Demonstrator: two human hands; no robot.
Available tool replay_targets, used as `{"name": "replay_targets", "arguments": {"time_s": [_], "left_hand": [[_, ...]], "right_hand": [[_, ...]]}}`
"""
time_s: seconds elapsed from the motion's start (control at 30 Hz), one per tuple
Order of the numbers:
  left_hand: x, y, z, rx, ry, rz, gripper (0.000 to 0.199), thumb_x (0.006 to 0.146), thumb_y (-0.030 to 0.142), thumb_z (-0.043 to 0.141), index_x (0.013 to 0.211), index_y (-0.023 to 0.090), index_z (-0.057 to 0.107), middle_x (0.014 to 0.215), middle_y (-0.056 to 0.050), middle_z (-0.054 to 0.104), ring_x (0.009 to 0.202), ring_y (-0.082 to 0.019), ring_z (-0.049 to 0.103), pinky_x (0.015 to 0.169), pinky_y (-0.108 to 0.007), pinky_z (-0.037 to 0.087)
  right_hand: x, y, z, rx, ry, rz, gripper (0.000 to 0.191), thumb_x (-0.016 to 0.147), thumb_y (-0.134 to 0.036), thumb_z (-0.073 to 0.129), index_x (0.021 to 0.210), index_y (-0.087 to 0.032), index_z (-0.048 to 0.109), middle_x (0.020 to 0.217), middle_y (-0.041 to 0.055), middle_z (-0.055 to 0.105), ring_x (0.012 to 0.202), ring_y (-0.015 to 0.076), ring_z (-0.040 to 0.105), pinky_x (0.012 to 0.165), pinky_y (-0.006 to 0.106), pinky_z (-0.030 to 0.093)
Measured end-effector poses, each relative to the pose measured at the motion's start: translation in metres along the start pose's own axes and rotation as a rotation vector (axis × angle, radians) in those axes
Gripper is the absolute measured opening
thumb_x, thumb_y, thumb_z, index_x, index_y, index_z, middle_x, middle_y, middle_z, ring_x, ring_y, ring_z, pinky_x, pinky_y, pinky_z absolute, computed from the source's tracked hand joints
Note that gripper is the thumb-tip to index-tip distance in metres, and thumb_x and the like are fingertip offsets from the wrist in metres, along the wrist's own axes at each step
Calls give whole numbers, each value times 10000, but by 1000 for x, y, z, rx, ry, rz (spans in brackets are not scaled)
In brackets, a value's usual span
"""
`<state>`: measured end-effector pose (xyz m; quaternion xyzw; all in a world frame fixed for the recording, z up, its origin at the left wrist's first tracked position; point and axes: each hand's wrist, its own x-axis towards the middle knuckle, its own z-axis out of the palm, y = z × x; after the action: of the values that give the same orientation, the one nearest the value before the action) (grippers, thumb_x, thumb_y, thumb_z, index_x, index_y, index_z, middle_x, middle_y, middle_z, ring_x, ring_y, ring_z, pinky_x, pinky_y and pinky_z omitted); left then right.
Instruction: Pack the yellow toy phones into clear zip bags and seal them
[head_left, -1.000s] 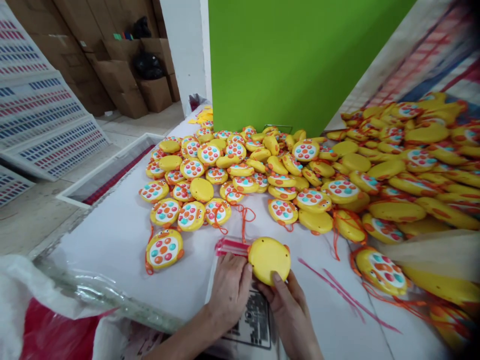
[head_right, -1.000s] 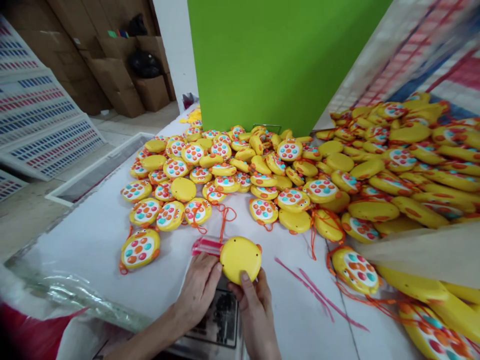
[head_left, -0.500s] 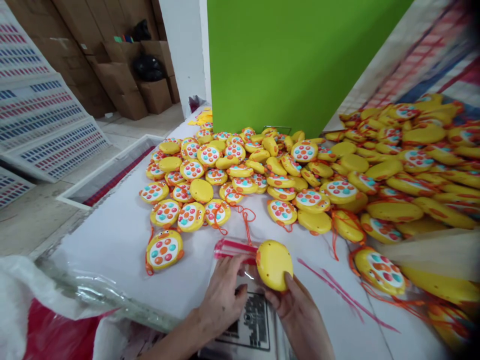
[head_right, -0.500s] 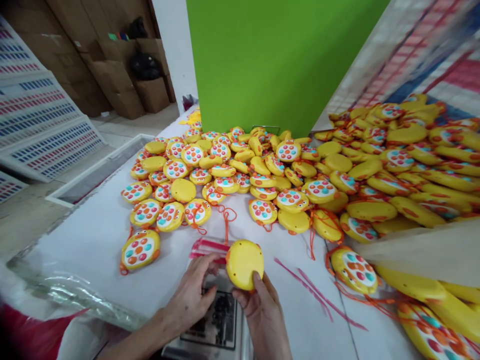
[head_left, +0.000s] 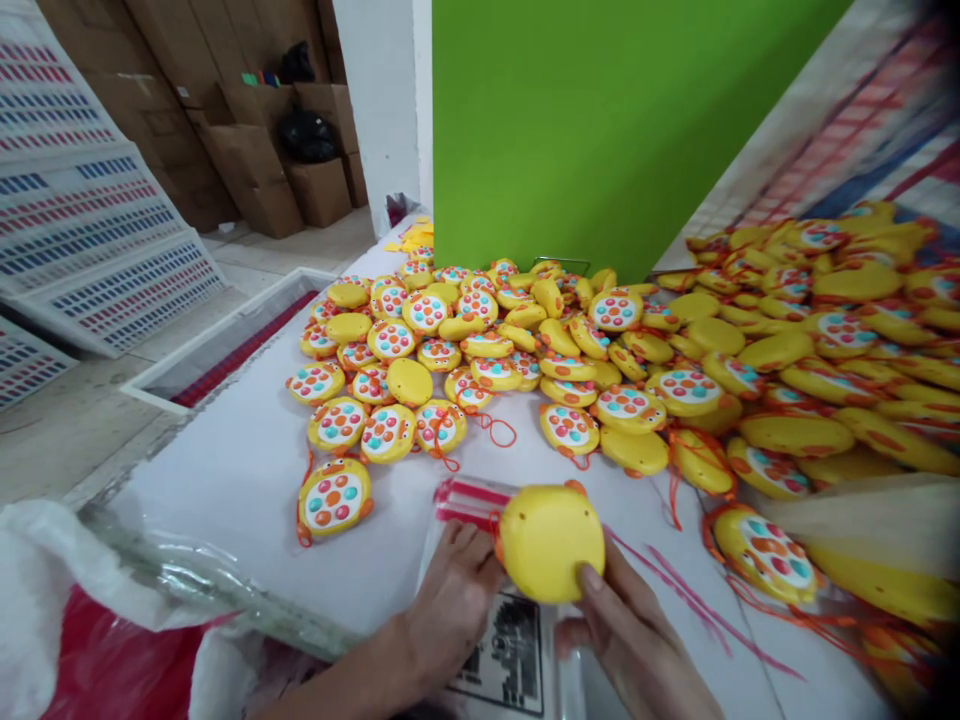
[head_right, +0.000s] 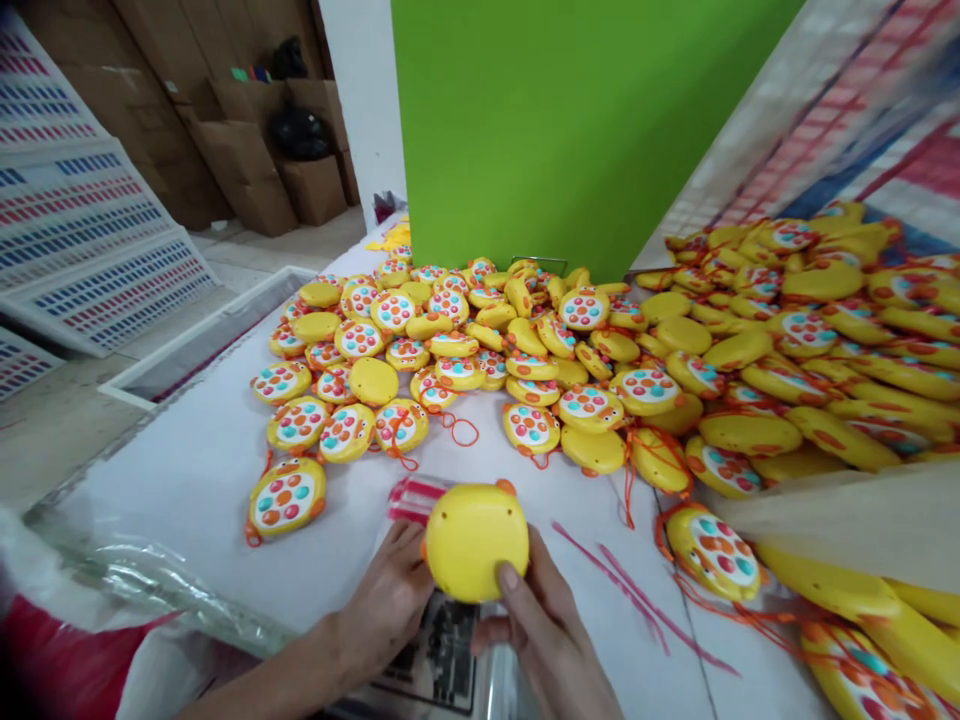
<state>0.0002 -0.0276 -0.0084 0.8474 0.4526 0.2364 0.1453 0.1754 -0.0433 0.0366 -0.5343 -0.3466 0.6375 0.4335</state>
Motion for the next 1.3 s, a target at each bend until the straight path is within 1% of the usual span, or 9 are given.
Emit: {"name": "replay_targets", "arguments": {"time_s": [0.17, 0.37, 0.47, 0.57, 0.7, 0.83, 0.97, 1.07, 1.3], "left_hand": [[-7, 4, -4, 127, 114, 118, 168, 864, 114, 458, 904, 164, 613, 860, -63, 664, 901, -211, 578, 908, -387, 406], [-14, -3, -36, -14, 233, 77, 173, 872, 163, 491, 719, 174, 572, 683, -13, 617, 706, -162, 550, 755, -335, 443], [-18, -12, -60, -187, 319, -198, 153, 875, 182, 465, 773, 179, 580, 733, -21, 630, 721, -161, 568, 669, -282, 453], [-19, -20, -73, -458, 213, -615, 203, 881, 324, 454, 801, 184, 577, 728, -19, 635, 691, -163, 592, 570, -242, 444], [-10, -20, -63, -792, 22, -721, 210, 843, 332, 479, 756, 160, 564, 671, -14, 623, 658, -164, 594, 595, -247, 446], [2, -13, -47, -899, 35, -680, 211, 831, 290, 466, 704, 150, 560, 687, -29, 626, 668, -160, 591, 610, -249, 445], [7, -7, -42, -1030, 29, -699, 218, 838, 325, 457, 720, 157, 528, 692, -33, 639, 618, -157, 607, 581, -257, 456], [5, -7, -42, -1088, 4, -733, 209, 827, 344, 476, 752, 157, 532, 691, -27, 635, 646, -170, 618, 587, -262, 460], [-3, -11, -38, -1060, -80, -706, 249, 804, 347, 516, 754, 130, 628, 680, -6, 594, 653, -141, 530, 604, -239, 399]], "right_hand": [[17, -8, 22, -450, 12, -237, 488, 715, -428, 655, 1166, -257, 587, 843, 32, 680, 686, 181, 615, 691, 290, 521], [12, 7, 0, -530, 26, -222, 447, 686, -384, 683, 1119, -283, 637, 802, 22, 708, 736, 223, 651, 697, 310, 529], [8, 12, -6, -573, 69, -212, 499, 680, -400, 683, 1162, -290, 615, 955, 28, 709, 863, 242, 650, 773, 333, 526], [8, 11, -4, -623, 77, -221, 514, 683, -421, 670, 1175, -288, 609, 1112, 33, 667, 966, 257, 631, 868, 363, 496], [9, 5, 3, -675, -42, -296, 478, 753, -397, 594, 1222, -307, 571, 1189, 17, 627, 1002, 244, 625, 879, 341, 489], [10, -7, 5, -781, -176, -385, 360, 817, -322, 536, 1170, -323, 608, 1046, 19, 689, 827, 202, 666, 716, 271, 524], [13, -11, 6, -1115, -385, -562, 204, 851, -240, 514, 747, -272, 687, 675, -12, 662, 552, 130, 616, 516, 203, 462], [16, -4, 8, -1286, -290, -739, 214, 857, -185, 491, 702, -233, 630, 669, -12, 618, 545, 122, 585, 486, 207, 425], [22, 6, 39, -1208, -162, -823, 160, 852, -112, 478, 916, -214, 582, 834, 18, 625, 729, 164, 597, 640, 270, 489]]}}
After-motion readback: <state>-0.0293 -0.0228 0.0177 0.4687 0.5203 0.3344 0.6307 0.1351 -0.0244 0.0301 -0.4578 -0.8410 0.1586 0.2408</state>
